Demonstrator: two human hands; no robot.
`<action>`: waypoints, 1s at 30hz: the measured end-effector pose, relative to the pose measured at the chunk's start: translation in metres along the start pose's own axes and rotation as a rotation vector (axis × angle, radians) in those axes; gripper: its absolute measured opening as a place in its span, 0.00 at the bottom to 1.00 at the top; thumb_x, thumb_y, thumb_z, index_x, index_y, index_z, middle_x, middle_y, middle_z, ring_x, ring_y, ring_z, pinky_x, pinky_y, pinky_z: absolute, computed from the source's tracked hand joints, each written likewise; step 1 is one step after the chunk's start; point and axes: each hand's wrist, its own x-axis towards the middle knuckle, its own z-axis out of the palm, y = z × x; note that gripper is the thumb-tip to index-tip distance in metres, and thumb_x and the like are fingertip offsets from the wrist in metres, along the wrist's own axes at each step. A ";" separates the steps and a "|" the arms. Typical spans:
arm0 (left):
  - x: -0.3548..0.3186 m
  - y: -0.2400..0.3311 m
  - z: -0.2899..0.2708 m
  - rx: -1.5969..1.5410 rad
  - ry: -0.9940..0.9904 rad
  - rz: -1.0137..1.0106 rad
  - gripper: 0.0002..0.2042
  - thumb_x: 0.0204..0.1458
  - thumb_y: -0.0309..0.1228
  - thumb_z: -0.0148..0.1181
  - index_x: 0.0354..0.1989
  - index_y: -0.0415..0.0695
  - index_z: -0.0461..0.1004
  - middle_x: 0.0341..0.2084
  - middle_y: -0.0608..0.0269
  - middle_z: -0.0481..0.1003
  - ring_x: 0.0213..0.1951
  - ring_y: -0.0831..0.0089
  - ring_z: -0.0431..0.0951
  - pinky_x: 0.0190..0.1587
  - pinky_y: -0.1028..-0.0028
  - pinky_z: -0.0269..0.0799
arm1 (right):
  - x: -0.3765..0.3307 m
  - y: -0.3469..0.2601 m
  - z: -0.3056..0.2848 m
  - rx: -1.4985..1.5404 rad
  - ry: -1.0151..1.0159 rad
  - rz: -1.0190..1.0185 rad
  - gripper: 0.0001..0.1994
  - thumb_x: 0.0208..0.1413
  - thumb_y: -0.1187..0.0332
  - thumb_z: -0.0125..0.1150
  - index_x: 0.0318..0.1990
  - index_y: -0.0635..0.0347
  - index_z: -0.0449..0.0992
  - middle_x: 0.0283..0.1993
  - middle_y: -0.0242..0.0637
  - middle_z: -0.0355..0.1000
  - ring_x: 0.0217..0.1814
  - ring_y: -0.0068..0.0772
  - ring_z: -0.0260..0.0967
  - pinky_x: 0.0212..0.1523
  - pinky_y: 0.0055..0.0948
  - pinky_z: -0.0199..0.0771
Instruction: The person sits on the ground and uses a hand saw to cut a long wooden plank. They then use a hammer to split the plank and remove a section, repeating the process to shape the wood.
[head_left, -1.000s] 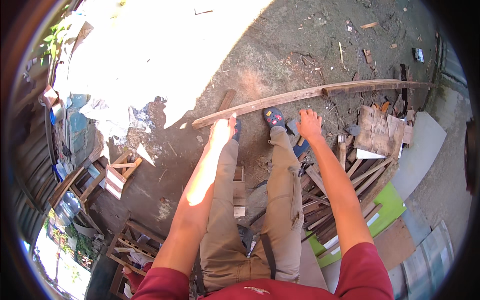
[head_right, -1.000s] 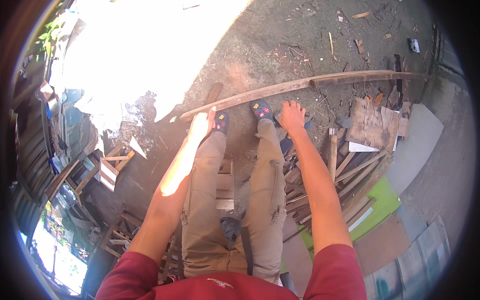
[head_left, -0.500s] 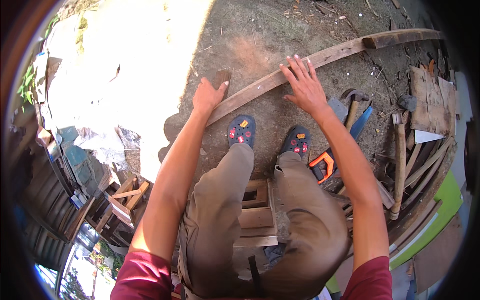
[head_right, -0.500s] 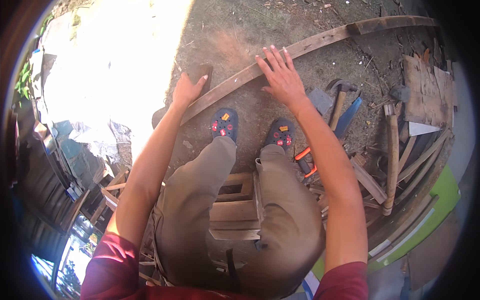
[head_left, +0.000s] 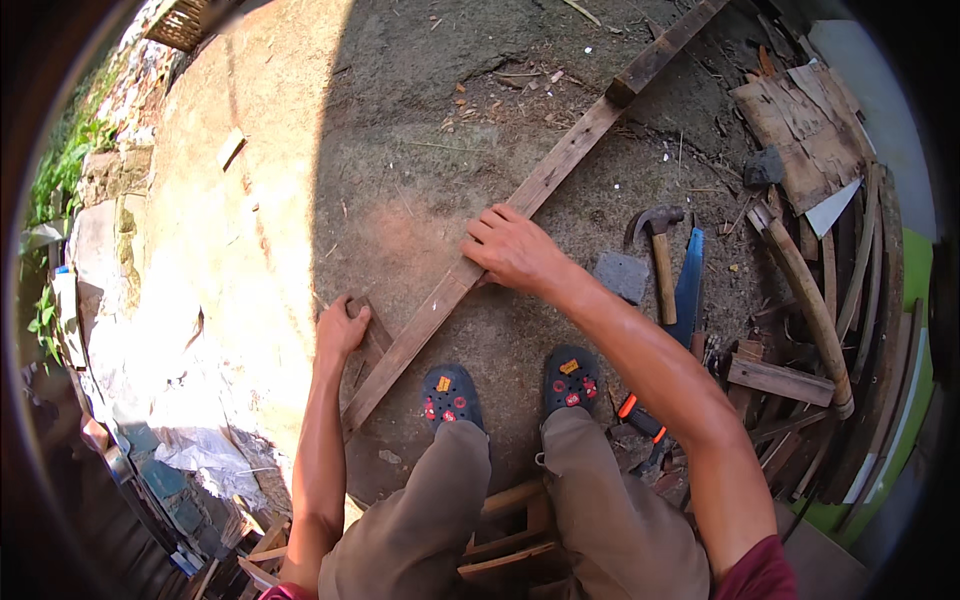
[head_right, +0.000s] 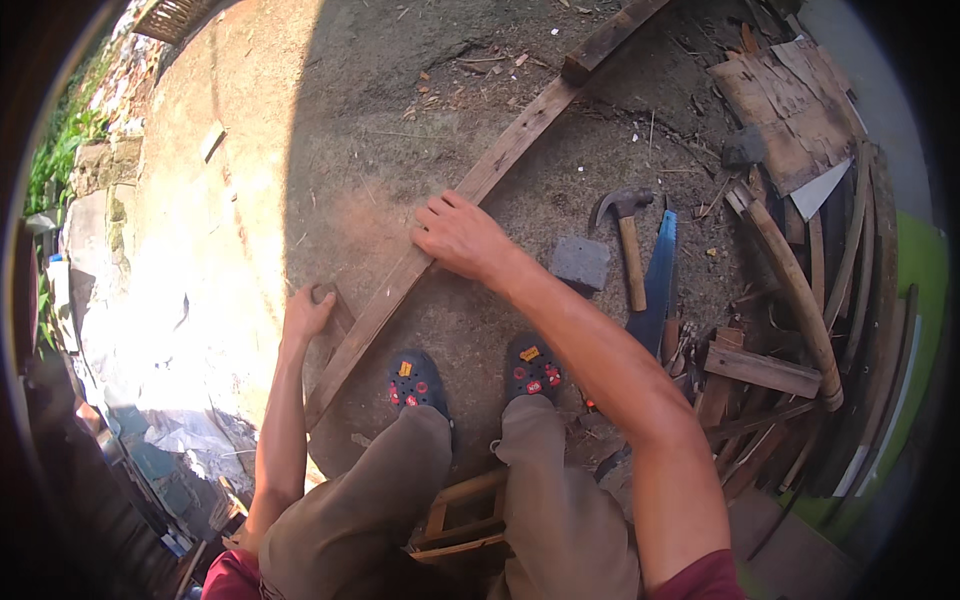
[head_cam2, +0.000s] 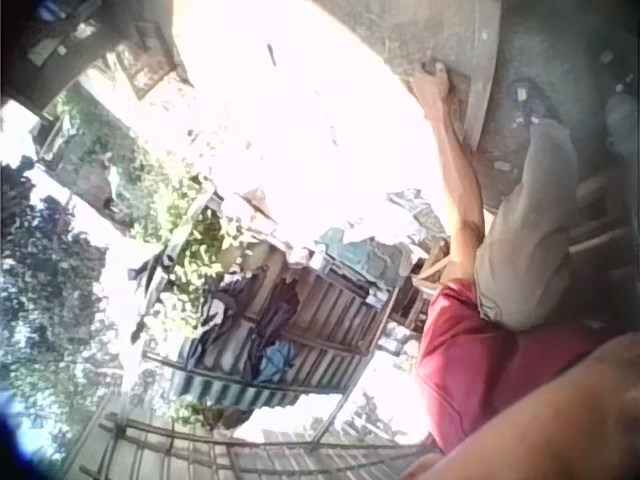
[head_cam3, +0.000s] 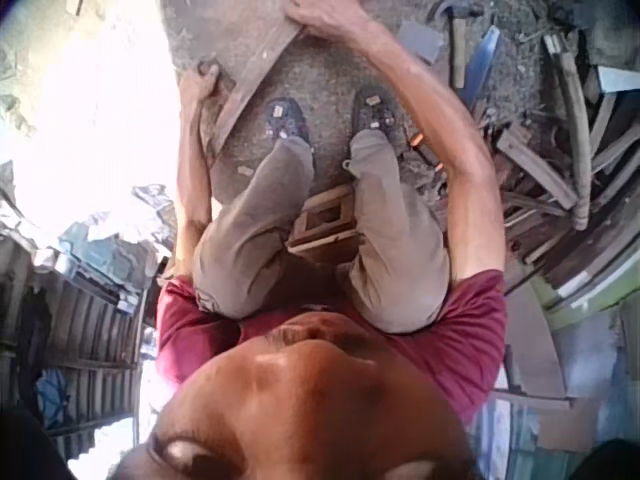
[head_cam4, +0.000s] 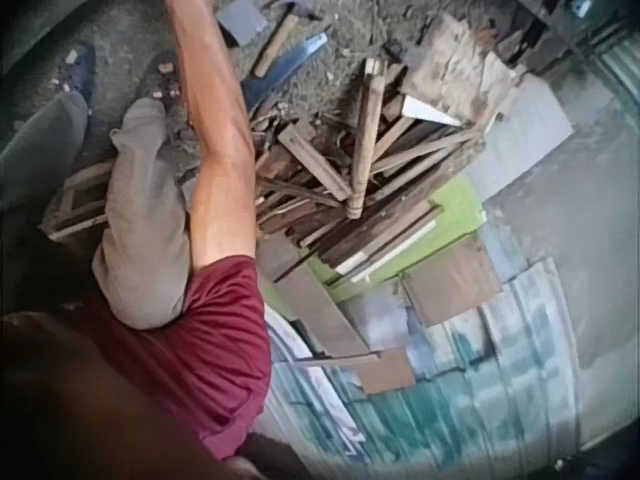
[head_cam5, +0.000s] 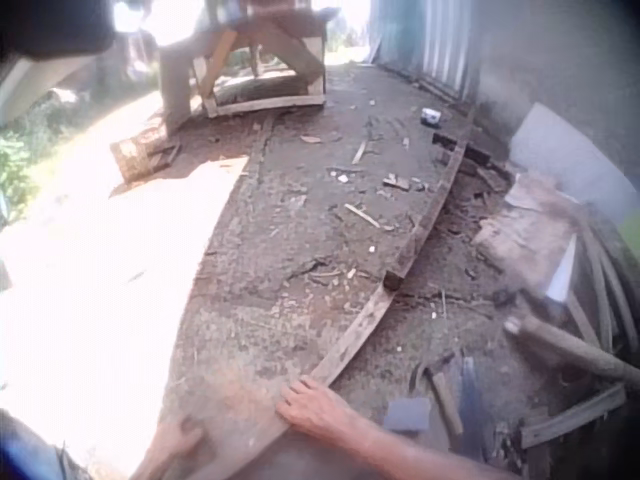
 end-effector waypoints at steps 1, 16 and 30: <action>0.002 -0.007 0.005 0.005 0.021 -0.030 0.30 0.52 0.48 0.63 0.57 0.36 0.76 0.44 0.34 0.80 0.48 0.43 0.81 0.53 0.56 0.76 | 0.003 0.001 0.000 -0.025 0.025 -0.012 0.19 0.37 0.62 0.76 0.38 0.54 0.76 0.39 0.33 0.69 0.50 0.36 0.69 0.57 0.37 0.67; -0.019 0.039 -0.009 0.045 0.061 0.083 0.32 0.62 0.56 0.53 0.60 0.38 0.74 0.54 0.37 0.76 0.60 0.44 0.74 0.63 0.57 0.67 | -0.011 -0.018 -0.006 -0.002 0.200 0.196 0.19 0.52 0.69 0.65 0.53 0.58 0.74 0.57 0.43 0.68 0.66 0.45 0.64 0.73 0.46 0.56; -0.024 0.184 0.033 -0.035 0.264 0.676 0.34 0.56 0.44 0.64 0.66 0.36 0.60 0.50 0.42 0.75 0.48 0.45 0.79 0.48 0.55 0.76 | -0.269 0.041 0.001 0.045 0.205 1.229 0.21 0.63 0.64 0.61 0.58 0.67 0.67 0.55 0.56 0.67 0.57 0.62 0.68 0.54 0.49 0.70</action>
